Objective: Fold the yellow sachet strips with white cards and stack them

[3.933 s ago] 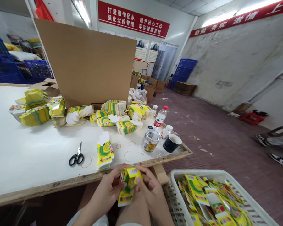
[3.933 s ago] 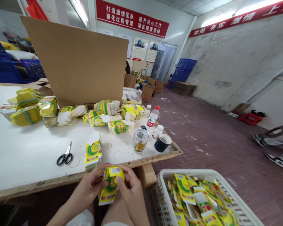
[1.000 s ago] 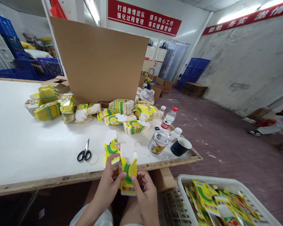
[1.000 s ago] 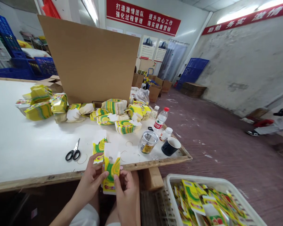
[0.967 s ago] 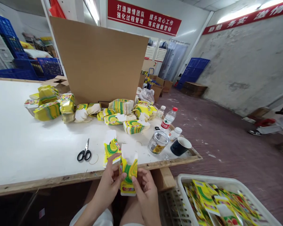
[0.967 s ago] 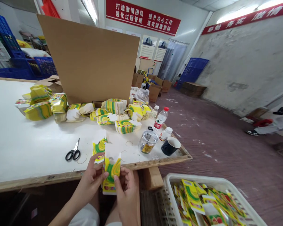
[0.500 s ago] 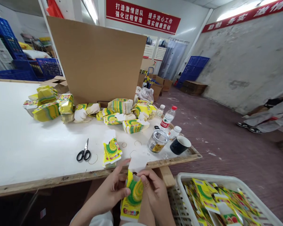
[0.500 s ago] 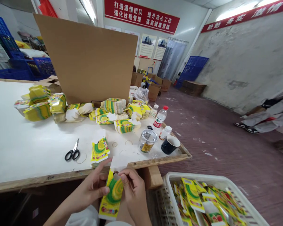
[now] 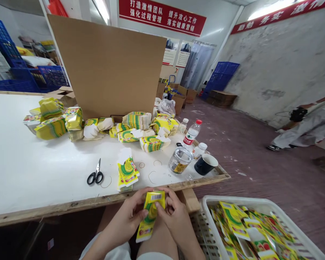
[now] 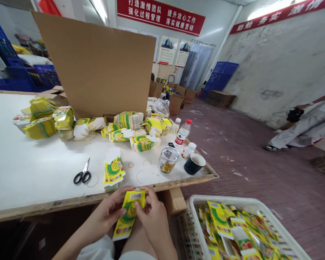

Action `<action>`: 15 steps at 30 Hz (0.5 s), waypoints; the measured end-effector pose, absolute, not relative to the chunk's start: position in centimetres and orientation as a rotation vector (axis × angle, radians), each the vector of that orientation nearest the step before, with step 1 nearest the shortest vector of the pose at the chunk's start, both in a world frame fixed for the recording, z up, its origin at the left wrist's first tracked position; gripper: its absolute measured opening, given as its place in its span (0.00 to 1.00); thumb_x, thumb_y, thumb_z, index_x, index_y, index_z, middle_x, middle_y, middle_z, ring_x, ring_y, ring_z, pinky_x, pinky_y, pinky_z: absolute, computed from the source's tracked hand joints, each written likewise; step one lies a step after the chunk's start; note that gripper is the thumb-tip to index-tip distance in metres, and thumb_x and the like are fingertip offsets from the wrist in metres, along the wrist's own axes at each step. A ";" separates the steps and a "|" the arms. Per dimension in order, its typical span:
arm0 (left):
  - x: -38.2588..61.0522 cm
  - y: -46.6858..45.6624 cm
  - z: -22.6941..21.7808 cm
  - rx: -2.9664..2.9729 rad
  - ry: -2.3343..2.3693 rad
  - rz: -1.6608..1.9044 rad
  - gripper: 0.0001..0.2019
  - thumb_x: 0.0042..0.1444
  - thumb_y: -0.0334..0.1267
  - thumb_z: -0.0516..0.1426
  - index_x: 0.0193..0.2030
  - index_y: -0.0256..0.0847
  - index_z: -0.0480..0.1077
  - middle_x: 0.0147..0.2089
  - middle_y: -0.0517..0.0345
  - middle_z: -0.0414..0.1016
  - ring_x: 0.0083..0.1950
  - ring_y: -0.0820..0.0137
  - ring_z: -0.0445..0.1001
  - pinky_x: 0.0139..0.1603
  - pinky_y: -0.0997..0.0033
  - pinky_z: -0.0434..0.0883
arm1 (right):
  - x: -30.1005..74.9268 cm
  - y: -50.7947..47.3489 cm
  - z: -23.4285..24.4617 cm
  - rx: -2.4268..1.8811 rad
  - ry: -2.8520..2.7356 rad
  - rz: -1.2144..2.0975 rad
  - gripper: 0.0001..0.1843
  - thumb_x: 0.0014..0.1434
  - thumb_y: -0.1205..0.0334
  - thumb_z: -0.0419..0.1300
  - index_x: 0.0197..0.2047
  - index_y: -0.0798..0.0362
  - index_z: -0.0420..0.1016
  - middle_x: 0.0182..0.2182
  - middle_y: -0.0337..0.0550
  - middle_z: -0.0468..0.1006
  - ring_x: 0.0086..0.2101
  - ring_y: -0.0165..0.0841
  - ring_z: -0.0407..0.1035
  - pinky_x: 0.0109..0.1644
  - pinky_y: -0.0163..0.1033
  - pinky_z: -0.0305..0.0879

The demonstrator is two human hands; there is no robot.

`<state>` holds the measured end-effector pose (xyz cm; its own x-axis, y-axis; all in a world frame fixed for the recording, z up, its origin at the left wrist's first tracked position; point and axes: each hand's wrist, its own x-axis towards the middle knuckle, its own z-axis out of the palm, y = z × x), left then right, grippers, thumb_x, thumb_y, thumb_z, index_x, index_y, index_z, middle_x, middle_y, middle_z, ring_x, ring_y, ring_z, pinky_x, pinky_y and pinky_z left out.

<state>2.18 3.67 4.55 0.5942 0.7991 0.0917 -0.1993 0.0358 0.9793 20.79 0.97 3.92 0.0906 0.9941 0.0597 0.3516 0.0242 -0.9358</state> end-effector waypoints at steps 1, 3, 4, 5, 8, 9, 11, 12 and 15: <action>2.2 3.7 4.6 1.283 0.560 0.836 0.25 0.62 0.42 0.59 0.65 0.47 0.63 0.63 0.44 0.71 0.63 0.54 0.70 0.65 0.53 0.64 | 20.7 1.0 4.0 -1.485 -1.426 0.918 0.20 0.58 0.58 0.61 0.54 0.51 0.72 0.21 0.33 0.73 0.22 0.31 0.65 0.27 0.33 0.59; 2.3 3.7 4.8 1.220 0.536 0.833 0.26 0.60 0.43 0.61 0.64 0.46 0.63 0.61 0.43 0.74 0.61 0.53 0.72 0.62 0.53 0.67 | 20.5 1.0 4.3 -1.474 -1.437 0.961 0.21 0.57 0.59 0.60 0.55 0.51 0.70 0.23 0.34 0.75 0.23 0.32 0.67 0.28 0.33 0.61; 2.4 3.7 4.9 1.200 0.533 0.832 0.27 0.59 0.44 0.62 0.64 0.46 0.64 0.59 0.43 0.75 0.59 0.53 0.73 0.61 0.53 0.68 | 20.4 1.0 4.5 -1.466 -1.432 0.976 0.21 0.57 0.59 0.60 0.54 0.50 0.70 0.24 0.35 0.76 0.24 0.33 0.68 0.29 0.34 0.63; 2.5 3.6 5.0 1.189 0.539 0.835 0.27 0.58 0.44 0.62 0.64 0.46 0.64 0.58 0.43 0.76 0.59 0.53 0.74 0.60 0.53 0.68 | 20.3 1.1 4.7 -1.465 -1.420 0.972 0.20 0.56 0.60 0.61 0.53 0.50 0.71 0.25 0.36 0.77 0.24 0.33 0.69 0.30 0.34 0.64; 2.8 3.6 5.1 1.185 0.579 0.862 0.27 0.57 0.45 0.63 0.63 0.47 0.66 0.56 0.44 0.77 0.58 0.53 0.74 0.59 0.54 0.68 | 19.7 1.2 4.9 -1.498 -1.367 0.863 0.18 0.53 0.60 0.63 0.49 0.49 0.74 0.24 0.35 0.77 0.23 0.34 0.70 0.28 0.34 0.64; 2.8 3.7 5.1 1.182 0.587 0.867 0.27 0.57 0.45 0.63 0.62 0.47 0.66 0.55 0.45 0.78 0.57 0.54 0.75 0.59 0.54 0.68 | 19.6 1.3 4.8 -1.503 -1.352 0.819 0.18 0.52 0.60 0.64 0.48 0.48 0.74 0.23 0.35 0.77 0.23 0.34 0.70 0.27 0.34 0.64; 2.6 3.8 5.1 1.162 0.582 0.863 0.27 0.57 0.45 0.63 0.63 0.46 0.65 0.53 0.45 0.79 0.54 0.55 0.77 0.56 0.56 0.70 | 19.5 1.3 4.6 -1.486 -1.342 0.765 0.18 0.52 0.60 0.65 0.48 0.48 0.76 0.22 0.34 0.76 0.21 0.33 0.69 0.25 0.34 0.63; 2.5 3.9 5.1 1.149 0.575 0.861 0.28 0.57 0.45 0.64 0.63 0.46 0.65 0.52 0.45 0.80 0.52 0.55 0.78 0.54 0.56 0.71 | 19.6 1.2 4.6 -1.463 -1.347 0.762 0.19 0.53 0.59 0.65 0.49 0.49 0.76 0.22 0.34 0.76 0.21 0.33 0.68 0.25 0.33 0.63; 2.5 4.1 5.1 1.121 0.581 0.884 0.29 0.56 0.43 0.64 0.64 0.45 0.65 0.48 0.47 0.82 0.48 0.57 0.79 0.49 0.60 0.73 | 19.9 1.0 4.3 -1.392 -1.367 0.810 0.21 0.57 0.57 0.64 0.54 0.51 0.76 0.24 0.37 0.78 0.25 0.34 0.71 0.29 0.34 0.67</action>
